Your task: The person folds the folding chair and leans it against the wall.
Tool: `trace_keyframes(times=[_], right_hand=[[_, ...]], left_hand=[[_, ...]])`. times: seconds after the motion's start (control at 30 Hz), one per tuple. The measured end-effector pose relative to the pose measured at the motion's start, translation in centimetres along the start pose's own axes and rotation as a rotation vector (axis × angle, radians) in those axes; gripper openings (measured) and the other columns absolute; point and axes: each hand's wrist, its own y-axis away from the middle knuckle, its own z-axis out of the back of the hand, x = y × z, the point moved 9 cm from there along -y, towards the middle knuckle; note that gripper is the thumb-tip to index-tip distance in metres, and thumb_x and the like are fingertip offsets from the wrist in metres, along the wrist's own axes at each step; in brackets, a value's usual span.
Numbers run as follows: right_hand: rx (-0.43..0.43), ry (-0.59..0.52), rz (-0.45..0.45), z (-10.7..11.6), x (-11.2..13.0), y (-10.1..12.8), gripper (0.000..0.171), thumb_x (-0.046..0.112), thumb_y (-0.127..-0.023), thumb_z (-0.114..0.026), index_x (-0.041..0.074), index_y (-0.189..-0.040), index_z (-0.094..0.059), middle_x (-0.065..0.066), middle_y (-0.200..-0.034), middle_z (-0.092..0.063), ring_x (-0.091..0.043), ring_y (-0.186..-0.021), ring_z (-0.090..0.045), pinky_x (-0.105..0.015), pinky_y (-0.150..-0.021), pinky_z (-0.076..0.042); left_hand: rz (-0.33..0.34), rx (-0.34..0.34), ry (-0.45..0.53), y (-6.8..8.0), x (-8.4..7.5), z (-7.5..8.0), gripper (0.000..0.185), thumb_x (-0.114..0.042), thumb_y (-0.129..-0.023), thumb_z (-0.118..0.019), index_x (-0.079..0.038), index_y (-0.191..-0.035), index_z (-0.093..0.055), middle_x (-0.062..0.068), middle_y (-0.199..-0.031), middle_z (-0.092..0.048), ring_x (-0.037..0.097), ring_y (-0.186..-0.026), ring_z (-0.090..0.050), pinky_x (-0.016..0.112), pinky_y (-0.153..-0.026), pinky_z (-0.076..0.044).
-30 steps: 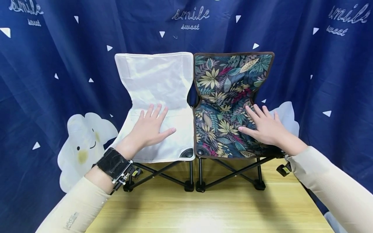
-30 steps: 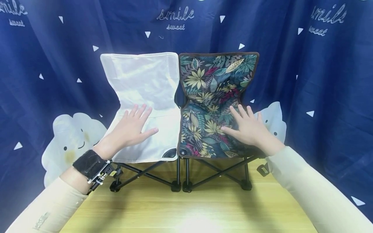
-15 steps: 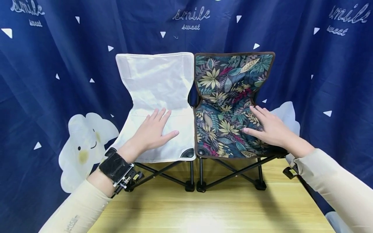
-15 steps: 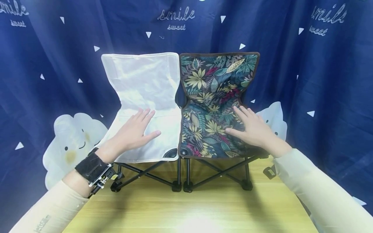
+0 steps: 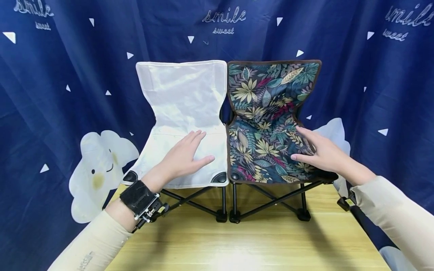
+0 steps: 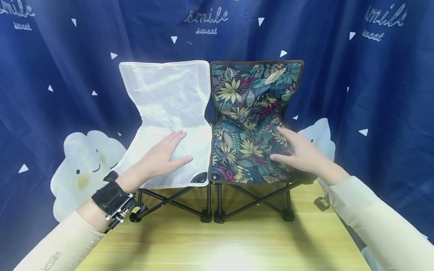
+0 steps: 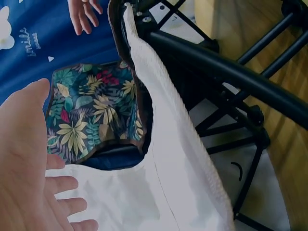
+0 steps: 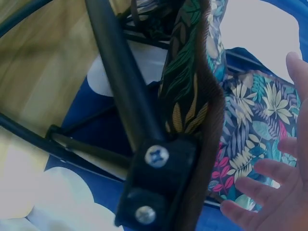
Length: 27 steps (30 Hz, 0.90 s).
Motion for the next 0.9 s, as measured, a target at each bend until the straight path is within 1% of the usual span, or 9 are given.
trace_keyframes(times=[0.17, 0.4, 0.53, 0.6, 0.63, 0.7, 0.8, 0.83, 0.9], right_hand=[[-0.010, -0.037, 0.026, 0.0, -0.3, 0.7, 0.099, 0.035, -0.095, -0.086, 0.007, -0.172, -0.030, -0.030, -0.172, -0.037, -0.056, -0.152, -0.042, -0.077, -0.116, -0.040], [-0.038, -0.085, 0.031, 0.1, -1.1, 1.3, 0.097, 0.030, -0.092, -0.089, 0.012, -0.171, -0.034, -0.030, -0.168, -0.043, -0.056, -0.149, -0.047, -0.079, -0.114, -0.042], [-0.057, -0.099, 0.065, 0.2, -1.2, 1.6, 0.095, 0.025, -0.090, -0.091, 0.009, -0.169, -0.039, -0.032, -0.163, -0.049, -0.058, -0.143, -0.052, -0.080, -0.110, -0.044], [-0.071, -0.093, 0.091, 0.3, -1.2, 1.8, 0.094, 0.023, -0.089, -0.092, 0.007, -0.167, -0.042, -0.031, -0.161, -0.051, -0.057, -0.139, -0.055, -0.076, -0.107, -0.048], [-0.081, -0.089, 0.101, 0.4, -1.2, 1.9, 0.092, 0.022, -0.088, -0.092, 0.006, -0.166, -0.044, -0.030, -0.160, -0.053, -0.055, -0.138, -0.057, -0.068, -0.108, -0.052], [-0.106, -0.079, 0.115, 0.5, -1.2, 2.1, 0.090, 0.021, -0.087, -0.092, 0.006, -0.164, -0.047, -0.027, -0.159, -0.056, -0.051, -0.134, -0.061, -0.043, -0.109, -0.055], [-0.138, -0.065, 0.133, 0.7, -1.3, 2.5, 0.088, 0.018, -0.086, -0.094, 0.006, -0.161, -0.051, -0.025, -0.156, -0.060, -0.046, -0.128, -0.064, -0.008, -0.100, -0.045], [-0.145, -0.065, 0.135, 0.8, -1.3, 2.7, 0.087, 0.017, -0.085, -0.094, 0.006, -0.160, -0.052, -0.024, -0.156, -0.061, -0.046, -0.126, -0.064, -0.001, -0.096, -0.038], [-0.157, -0.061, 0.146, 0.8, -1.4, 2.9, 0.087, 0.015, -0.083, -0.095, 0.005, -0.159, -0.053, -0.025, -0.153, -0.062, -0.044, -0.123, -0.065, 0.003, -0.095, -0.035]], left_hand=[[-0.012, 0.007, 0.041, 0.1, -0.6, -0.4, 0.096, -0.067, -0.101, -0.061, -0.008, -0.171, -0.032, 0.016, -0.178, -0.031, 0.039, -0.167, -0.025, 0.058, -0.137, -0.024], [-0.017, 0.013, 0.069, 0.2, -1.2, -1.1, 0.096, -0.067, -0.100, -0.064, -0.010, -0.171, -0.034, 0.015, -0.178, -0.033, 0.037, -0.166, -0.028, 0.057, -0.136, -0.027], [-0.023, 0.017, 0.095, 0.3, -1.7, -1.3, 0.095, -0.065, -0.099, -0.067, -0.009, -0.170, -0.035, 0.016, -0.177, -0.034, 0.037, -0.165, -0.032, 0.057, -0.135, -0.029], [-0.029, 0.023, 0.101, 0.3, -2.0, -1.5, 0.095, -0.063, -0.099, -0.069, -0.009, -0.170, -0.035, 0.016, -0.177, -0.035, 0.037, -0.164, -0.033, 0.057, -0.135, -0.030], [-0.034, 0.025, 0.101, 0.3, -2.1, -1.6, 0.096, -0.063, -0.099, -0.070, -0.009, -0.170, -0.035, 0.017, -0.176, -0.035, 0.037, -0.164, -0.034, 0.056, -0.135, -0.030], [-0.038, 0.027, 0.104, 0.3, -2.3, -1.8, 0.095, -0.062, -0.098, -0.071, -0.009, -0.169, -0.036, 0.017, -0.176, -0.036, 0.036, -0.163, -0.035, 0.055, -0.135, -0.031], [-0.047, 0.025, 0.111, 0.4, -2.5, -2.1, 0.095, -0.062, -0.097, -0.073, -0.009, -0.168, -0.038, 0.016, -0.175, -0.038, 0.035, -0.163, -0.036, 0.054, -0.134, -0.033], [-0.049, 0.024, 0.115, 0.4, -2.6, -2.2, 0.095, -0.062, -0.097, -0.073, -0.009, -0.168, -0.038, 0.016, -0.175, -0.038, 0.035, -0.162, -0.037, 0.053, -0.134, -0.033], [-0.059, 0.022, 0.123, 0.4, -2.8, -2.3, 0.095, -0.061, -0.097, -0.074, -0.009, -0.168, -0.039, 0.016, -0.174, -0.039, 0.035, -0.162, -0.038, 0.053, -0.133, -0.034]])
